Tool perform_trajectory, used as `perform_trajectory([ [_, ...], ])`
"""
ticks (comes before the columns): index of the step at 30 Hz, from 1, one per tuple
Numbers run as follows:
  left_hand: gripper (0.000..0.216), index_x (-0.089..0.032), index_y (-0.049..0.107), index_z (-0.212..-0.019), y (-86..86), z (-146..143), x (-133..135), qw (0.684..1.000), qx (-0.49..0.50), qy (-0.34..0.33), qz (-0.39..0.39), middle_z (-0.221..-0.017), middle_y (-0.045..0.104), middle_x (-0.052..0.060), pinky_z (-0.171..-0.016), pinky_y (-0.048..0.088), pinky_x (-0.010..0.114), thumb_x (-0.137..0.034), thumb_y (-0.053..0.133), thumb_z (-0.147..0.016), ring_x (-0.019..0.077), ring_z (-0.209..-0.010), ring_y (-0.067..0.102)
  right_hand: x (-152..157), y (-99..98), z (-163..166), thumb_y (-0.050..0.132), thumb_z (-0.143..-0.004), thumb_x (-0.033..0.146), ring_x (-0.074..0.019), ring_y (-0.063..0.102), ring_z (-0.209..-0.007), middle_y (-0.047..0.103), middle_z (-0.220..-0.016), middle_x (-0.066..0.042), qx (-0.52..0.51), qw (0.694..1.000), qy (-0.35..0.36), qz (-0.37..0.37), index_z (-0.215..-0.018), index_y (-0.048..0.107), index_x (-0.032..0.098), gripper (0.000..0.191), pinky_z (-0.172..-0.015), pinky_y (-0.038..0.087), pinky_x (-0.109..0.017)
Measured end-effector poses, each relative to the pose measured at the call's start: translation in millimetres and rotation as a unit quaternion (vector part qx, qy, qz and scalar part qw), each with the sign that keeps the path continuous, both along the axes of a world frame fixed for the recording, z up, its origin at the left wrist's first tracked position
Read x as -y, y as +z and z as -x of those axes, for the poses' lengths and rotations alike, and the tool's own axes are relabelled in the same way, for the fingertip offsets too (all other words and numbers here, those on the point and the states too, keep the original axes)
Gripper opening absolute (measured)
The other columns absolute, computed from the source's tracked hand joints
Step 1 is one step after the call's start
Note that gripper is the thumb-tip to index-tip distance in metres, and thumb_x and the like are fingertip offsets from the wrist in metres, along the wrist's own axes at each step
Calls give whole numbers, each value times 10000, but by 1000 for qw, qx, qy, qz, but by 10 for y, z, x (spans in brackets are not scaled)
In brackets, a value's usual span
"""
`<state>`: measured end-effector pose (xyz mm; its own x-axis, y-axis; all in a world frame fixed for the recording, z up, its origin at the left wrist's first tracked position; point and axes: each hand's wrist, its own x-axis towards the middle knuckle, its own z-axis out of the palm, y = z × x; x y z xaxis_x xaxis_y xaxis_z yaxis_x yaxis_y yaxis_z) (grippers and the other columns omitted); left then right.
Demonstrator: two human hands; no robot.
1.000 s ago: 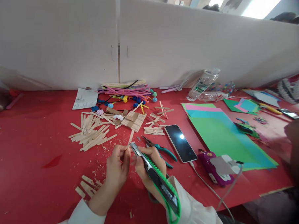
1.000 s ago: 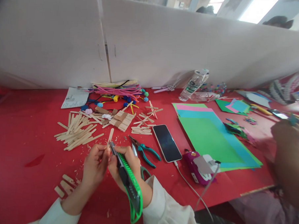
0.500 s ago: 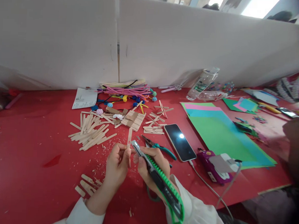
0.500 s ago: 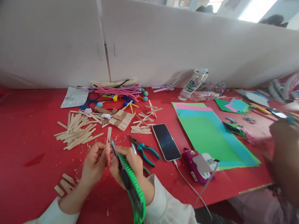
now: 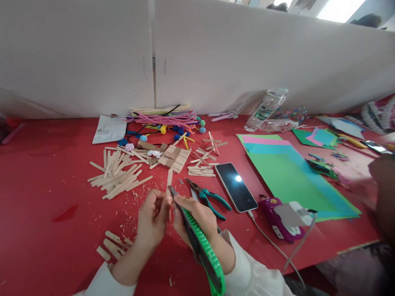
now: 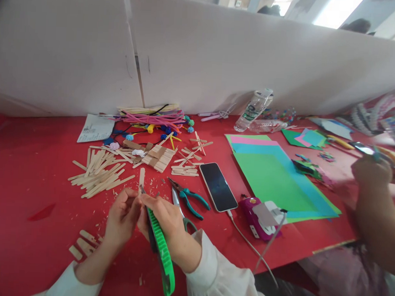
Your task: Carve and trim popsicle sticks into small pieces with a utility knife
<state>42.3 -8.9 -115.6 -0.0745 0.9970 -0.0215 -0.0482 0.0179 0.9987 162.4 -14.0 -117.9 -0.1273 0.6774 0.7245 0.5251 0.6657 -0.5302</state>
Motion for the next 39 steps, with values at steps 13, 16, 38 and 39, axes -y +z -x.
perform_trajectory([
  [13, 286, -194, 463, -710, -18, 6, 13, 1000, -16, 2, -7, -529, 484, -58, -410, 318, 184, -453, 560, -780, 85, -434, 431, 10, 76, 17, 546, -795, 115, -115, 629, -498, 681, -681, 5, 2, 999, -32, -16, -1021, 565, 223, 252, -497, 502, -172],
  [16, 280, -201, 452, -698, -11, 3, 4, 1000, -22, 5, -5, -499, 465, -67, -397, 304, 186, -448, 551, -785, 83, -404, 406, 4, 127, 22, 529, -787, 95, -113, 646, -519, 697, -711, 2, -16, 1000, -8, -9, -1024, 542, 227, 272, -511, 504, -165],
  [38, 176, -171, 561, -695, -13, 104, -93, 994, 93, 37, 54, -577, 486, -55, -537, 374, 180, -315, 661, -700, 73, -534, 432, 15, 313, -89, 524, -771, 64, -108, 616, -526, 666, -711, -6, -13, 1000, -18, 4, -948, 543, 222, 239, -544, 524, -200],
  [39, 190, -174, 541, -684, -12, 111, -108, 991, 115, 25, 67, -533, 450, -69, -497, 355, 176, -327, 651, -701, 65, -487, 402, 16, 300, -87, 529, -772, 71, -105, 611, -529, 662, -716, -1, -27, 999, -16, 22, -929, 543, 225, 220, -549, 522, -201],
])
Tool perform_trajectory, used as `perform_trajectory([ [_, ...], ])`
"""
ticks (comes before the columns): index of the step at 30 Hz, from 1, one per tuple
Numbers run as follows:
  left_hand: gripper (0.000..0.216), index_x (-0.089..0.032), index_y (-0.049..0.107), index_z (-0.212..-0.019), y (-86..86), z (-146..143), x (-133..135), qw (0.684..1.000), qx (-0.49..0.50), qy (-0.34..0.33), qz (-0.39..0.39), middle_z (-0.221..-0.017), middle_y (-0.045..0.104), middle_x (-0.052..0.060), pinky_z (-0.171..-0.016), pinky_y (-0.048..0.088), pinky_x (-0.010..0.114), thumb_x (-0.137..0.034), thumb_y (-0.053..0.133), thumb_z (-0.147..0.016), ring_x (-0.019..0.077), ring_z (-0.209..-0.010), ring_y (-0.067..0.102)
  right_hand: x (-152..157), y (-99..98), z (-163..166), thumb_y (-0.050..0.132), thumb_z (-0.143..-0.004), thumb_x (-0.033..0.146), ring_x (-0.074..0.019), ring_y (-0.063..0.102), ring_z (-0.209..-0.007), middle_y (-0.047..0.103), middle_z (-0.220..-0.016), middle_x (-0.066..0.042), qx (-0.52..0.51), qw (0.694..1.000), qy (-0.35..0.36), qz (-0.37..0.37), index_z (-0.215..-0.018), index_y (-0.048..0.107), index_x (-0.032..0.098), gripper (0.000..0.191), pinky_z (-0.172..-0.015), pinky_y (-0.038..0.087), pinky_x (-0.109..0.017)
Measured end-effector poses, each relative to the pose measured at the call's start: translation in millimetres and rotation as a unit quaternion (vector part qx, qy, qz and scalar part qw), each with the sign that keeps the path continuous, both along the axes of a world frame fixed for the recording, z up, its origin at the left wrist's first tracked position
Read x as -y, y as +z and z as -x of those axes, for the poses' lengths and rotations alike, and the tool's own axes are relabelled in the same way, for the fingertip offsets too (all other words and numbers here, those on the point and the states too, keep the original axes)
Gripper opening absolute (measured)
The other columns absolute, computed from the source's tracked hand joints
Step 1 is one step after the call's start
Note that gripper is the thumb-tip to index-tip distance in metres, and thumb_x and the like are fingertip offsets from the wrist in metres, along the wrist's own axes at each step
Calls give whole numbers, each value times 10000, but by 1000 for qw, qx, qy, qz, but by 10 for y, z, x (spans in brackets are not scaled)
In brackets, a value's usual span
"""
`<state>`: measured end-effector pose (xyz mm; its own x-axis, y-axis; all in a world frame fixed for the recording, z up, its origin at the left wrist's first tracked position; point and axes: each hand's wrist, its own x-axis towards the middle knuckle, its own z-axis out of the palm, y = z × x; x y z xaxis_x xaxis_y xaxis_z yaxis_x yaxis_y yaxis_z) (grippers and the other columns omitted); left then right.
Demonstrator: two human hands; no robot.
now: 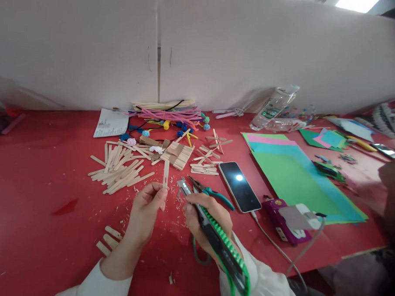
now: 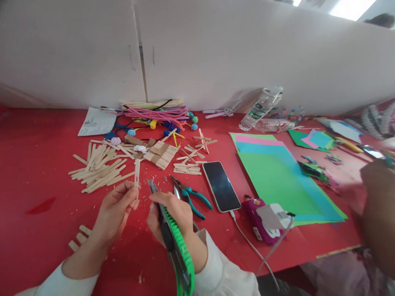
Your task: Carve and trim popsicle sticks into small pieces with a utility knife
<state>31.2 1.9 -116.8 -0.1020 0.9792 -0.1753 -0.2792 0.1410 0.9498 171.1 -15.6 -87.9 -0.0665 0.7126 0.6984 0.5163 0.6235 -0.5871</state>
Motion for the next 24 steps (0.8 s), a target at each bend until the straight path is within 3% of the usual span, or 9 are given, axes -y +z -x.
perform_trajectory([
  [5, 207, -173, 487, -667, 38, 21, -40, 999, 28, -27, 23, -534, 485, -66, -446, 361, 171, -314, 638, -666, 49, -427, 418, 0, -92, 14, 556, -782, 120, -116, 636, -613, 651, -807, -13, -87, 991, 45, 92, -1071, 502, 229, 314, -604, 538, -222],
  [9, 188, -170, 508, -693, 76, 35, -9, 1000, -16, -10, 1, -536, 491, -85, -444, 366, 146, -246, 677, -664, 37, -425, 451, -19, -121, 15, 567, -799, 172, -160, 652, -754, 644, -922, -58, -89, 984, 78, 132, -1178, 453, 221, 398, -714, 547, -294],
  [12, 195, -172, 515, -714, 79, 33, 12, 999, -34, -26, -32, -565, 533, -75, -488, 423, 156, -275, 679, -698, 54, -470, 520, -54, -152, 36, 545, -813, 166, -148, 647, -719, 647, -886, -40, -66, 983, 71, 156, -1128, 475, 231, 329, -650, 538, -256],
  [18, 330, -172, 482, -660, 54, 8, 8, 996, 61, -61, 26, -561, 575, -57, -514, 485, 196, -389, 731, -658, 78, -486, 553, -132, -240, 70, 572, -791, 183, -129, 644, -642, 665, -837, -18, -32, 991, 64, 110, -972, 502, 234, 200, -595, 514, -226],
  [24, 421, -173, 480, -641, 67, 19, 34, 992, 38, -113, 39, -564, 598, -32, -521, 521, 244, -516, 724, -638, 104, -486, 575, -155, -299, 39, 582, -767, 187, -119, 600, -587, 628, -747, 13, -3, 994, 57, 98, -905, 520, 232, 158, -555, 479, -218],
])
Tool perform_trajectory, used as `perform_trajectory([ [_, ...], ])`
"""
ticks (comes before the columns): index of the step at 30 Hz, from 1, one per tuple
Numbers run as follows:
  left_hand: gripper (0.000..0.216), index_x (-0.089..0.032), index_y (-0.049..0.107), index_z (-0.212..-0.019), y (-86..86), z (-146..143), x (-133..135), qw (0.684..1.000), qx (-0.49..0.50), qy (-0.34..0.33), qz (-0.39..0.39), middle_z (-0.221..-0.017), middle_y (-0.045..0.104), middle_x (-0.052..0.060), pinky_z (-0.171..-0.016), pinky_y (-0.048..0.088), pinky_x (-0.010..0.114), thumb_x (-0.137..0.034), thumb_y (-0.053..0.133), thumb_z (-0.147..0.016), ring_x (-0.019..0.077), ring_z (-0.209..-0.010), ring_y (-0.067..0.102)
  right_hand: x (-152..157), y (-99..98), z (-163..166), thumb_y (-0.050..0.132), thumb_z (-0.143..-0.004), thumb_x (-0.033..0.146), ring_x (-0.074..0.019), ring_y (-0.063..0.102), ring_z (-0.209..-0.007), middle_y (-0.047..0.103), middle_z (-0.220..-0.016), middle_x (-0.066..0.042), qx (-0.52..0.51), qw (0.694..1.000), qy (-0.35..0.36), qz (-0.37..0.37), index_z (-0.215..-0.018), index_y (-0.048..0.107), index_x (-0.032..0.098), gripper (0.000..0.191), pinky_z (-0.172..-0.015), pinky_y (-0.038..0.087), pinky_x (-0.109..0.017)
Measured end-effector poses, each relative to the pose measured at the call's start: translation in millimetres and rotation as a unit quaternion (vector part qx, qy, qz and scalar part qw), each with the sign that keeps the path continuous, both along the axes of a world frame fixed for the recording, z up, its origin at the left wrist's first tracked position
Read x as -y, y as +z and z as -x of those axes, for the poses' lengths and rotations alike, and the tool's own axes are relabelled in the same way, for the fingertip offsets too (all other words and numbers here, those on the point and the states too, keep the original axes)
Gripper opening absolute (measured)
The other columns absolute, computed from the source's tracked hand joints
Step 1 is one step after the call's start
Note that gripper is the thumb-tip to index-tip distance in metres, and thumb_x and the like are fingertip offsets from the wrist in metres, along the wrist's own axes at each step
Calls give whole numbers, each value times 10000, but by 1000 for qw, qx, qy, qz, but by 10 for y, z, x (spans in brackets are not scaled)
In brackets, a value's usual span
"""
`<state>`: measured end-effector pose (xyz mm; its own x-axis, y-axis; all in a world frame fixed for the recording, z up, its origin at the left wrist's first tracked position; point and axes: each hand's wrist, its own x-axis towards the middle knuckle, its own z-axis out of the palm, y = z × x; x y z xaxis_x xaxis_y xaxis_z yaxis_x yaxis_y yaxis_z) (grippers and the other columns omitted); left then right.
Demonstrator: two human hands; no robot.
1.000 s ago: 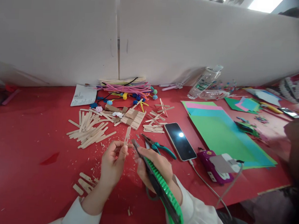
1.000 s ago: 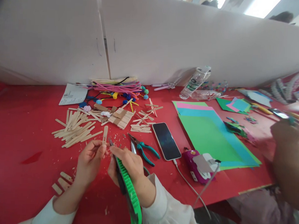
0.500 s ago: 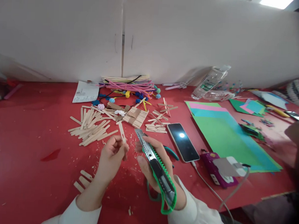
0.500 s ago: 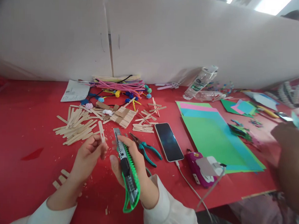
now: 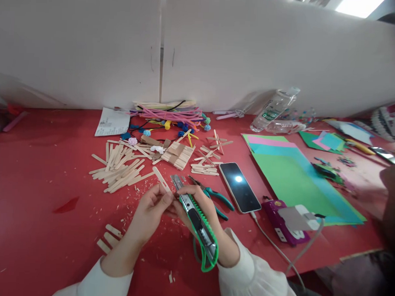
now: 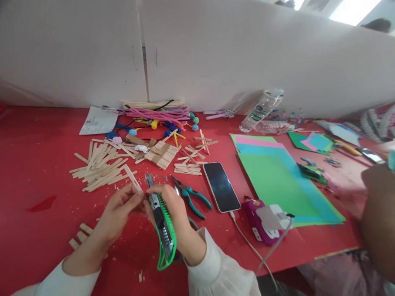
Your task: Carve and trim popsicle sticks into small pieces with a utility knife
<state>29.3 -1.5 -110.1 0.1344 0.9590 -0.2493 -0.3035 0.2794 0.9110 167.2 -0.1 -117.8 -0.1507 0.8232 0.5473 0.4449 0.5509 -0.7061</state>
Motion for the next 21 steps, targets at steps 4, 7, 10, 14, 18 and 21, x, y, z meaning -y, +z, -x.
perform_trajectory([
  [4, 387, -173, 516, -691, -12, 70, -12, 997, -60, -42, -30, -637, 635, -4, -626, 545, 291, -530, 663, -705, 143, -600, 630, 2, -61, -2, 538, -738, 118, -99, 543, -543, 584, -705, 47, -28, 999, 16, 42, -939, 510, 234, 233, -545, 456, -205],
  [7, 337, -168, 551, -695, -9, 136, -27, 988, -128, -47, -73, -665, 646, 12, -672, 527, 280, -491, 604, -777, 150, -666, 635, 0, -34, -8, 530, -720, 100, -97, 531, -542, 572, -696, 45, -29, 998, 18, 52, -916, 505, 225, 233, -540, 445, -204],
  [10, 283, -168, 601, -759, 31, 202, -45, 979, -170, -26, -114, -703, 663, 24, -669, 500, 251, -448, 582, -803, 140, -675, 622, 1, 22, -27, 524, -726, 106, -96, 529, -551, 566, -702, 37, -31, 996, 36, 77, -897, 498, 214, 204, -537, 438, -203],
  [14, 230, -177, 653, -811, 102, 270, -76, 963, -204, 55, -165, -635, 616, -5, -562, 456, 206, -400, 621, -769, 115, -583, 559, 6, 38, -51, 508, -735, 97, -94, 512, -522, 535, -632, 61, -27, 989, 92, 109, -908, 495, 215, 210, -529, 427, -198],
  [18, 255, -169, 635, -631, 113, 277, -96, 965, -201, 80, -149, -578, 624, 8, -562, 504, 230, -394, 627, -750, 137, -567, 597, 15, 85, -83, 525, -758, 103, -108, 553, -553, 583, -697, 34, -28, 996, 44, 72, -935, 497, 222, 215, -551, 453, -216],
  [21, 220, -174, 644, -667, 86, 251, -95, 967, -192, 126, -110, -616, 662, 16, -581, 546, 256, -377, 622, -751, 164, -598, 651, 42, 171, -128, 566, -745, 136, -135, 596, -638, 620, -807, -14, -49, 998, 26, -16, -957, 509, 226, 237, -606, 482, -254],
])
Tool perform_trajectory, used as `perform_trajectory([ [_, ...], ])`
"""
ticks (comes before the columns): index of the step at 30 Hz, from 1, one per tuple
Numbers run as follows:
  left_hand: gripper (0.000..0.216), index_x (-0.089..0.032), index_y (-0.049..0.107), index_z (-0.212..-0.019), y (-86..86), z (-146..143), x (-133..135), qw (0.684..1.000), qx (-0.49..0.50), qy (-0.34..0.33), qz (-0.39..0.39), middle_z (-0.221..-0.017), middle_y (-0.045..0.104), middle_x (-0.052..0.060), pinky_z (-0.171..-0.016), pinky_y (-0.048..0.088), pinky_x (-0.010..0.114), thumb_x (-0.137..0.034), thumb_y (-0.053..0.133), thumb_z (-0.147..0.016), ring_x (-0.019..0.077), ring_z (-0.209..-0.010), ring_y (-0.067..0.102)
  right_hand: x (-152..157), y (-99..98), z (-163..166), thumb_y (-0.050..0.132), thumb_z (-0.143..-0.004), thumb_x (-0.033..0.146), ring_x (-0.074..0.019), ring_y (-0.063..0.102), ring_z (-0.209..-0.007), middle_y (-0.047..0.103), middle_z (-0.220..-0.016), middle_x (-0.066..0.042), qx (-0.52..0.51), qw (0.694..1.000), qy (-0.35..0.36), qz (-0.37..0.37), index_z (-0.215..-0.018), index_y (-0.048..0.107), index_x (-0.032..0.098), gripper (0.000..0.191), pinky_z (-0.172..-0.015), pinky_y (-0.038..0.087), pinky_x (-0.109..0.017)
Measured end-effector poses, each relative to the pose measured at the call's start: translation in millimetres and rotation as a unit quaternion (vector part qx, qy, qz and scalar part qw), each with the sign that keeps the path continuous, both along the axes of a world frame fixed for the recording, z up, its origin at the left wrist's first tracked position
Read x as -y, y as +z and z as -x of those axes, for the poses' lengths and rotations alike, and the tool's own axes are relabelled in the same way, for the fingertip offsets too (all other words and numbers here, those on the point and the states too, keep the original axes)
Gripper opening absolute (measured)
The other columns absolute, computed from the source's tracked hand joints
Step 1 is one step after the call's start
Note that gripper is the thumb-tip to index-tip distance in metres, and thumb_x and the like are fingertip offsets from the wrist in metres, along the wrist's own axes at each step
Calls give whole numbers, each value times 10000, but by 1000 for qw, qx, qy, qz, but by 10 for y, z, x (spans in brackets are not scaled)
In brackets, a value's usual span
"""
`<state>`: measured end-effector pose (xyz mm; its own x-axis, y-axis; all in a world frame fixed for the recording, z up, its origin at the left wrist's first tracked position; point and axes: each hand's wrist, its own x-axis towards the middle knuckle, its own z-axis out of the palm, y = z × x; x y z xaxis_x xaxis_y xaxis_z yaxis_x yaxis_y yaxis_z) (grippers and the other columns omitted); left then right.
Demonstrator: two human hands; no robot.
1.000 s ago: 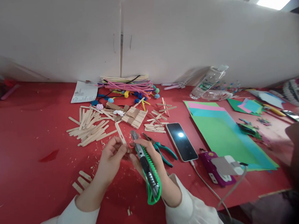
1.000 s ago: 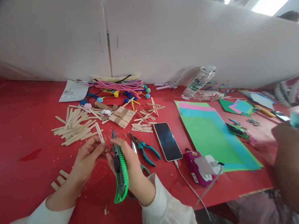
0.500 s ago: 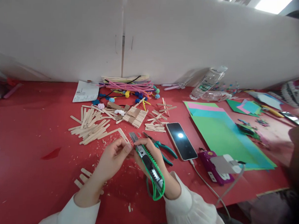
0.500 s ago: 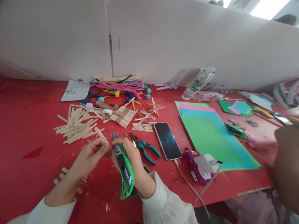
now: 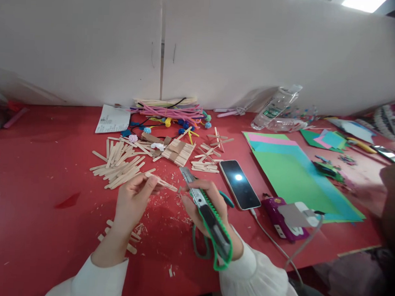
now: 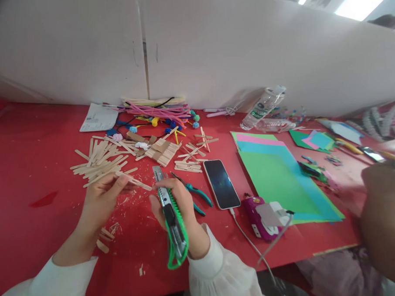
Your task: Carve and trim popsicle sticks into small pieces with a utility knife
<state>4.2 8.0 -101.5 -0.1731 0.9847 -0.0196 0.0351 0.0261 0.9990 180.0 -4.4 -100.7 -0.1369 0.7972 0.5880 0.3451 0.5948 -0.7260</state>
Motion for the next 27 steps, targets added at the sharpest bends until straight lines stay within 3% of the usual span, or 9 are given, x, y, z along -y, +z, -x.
perform_trajectory([
  [4, 197, -181, 635, -655, -20, -46, 22, 999, -8, 39, -5, -611, 663, 8, -592, 564, 266, -349, 612, -755, 161, -571, 656, 51, 73, -13, 521, -737, 138, -142, 595, -617, 615, -734, -10, 26, 997, 59, -48, -979, 528, 221, 256, -601, 490, -262],
  [13, 207, -197, 641, -642, 13, -70, 87, 989, -128, 48, -49, -599, 648, -20, -575, 498, 205, -338, 585, -784, 129, -573, 607, 33, -2, 41, 494, -684, 66, -132, 564, -578, 643, -779, -26, 97, 989, 66, -87, -1059, 478, 219, 406, -552, 490, -240],
  [23, 243, -188, 616, -669, 19, -60, 96, 980, -190, 18, -60, -650, 622, -8, -606, 455, 214, -361, 537, -820, 137, -629, 581, 50, 41, 28, 468, -718, 37, -144, 561, -606, 614, -750, -30, 139, 982, 100, -80, -1084, 466, 202, 401, -580, 494, -258],
  [27, 245, -196, 589, -641, 10, -62, 92, 973, -214, 18, -85, -601, 594, -21, -568, 433, 198, -341, 522, -826, 119, -566, 546, 39, 11, 28, 461, -744, 60, -158, 538, -576, 592, -708, -35, 192, 969, 101, -119, -1081, 456, 187, 361, -548, 483, -277],
])
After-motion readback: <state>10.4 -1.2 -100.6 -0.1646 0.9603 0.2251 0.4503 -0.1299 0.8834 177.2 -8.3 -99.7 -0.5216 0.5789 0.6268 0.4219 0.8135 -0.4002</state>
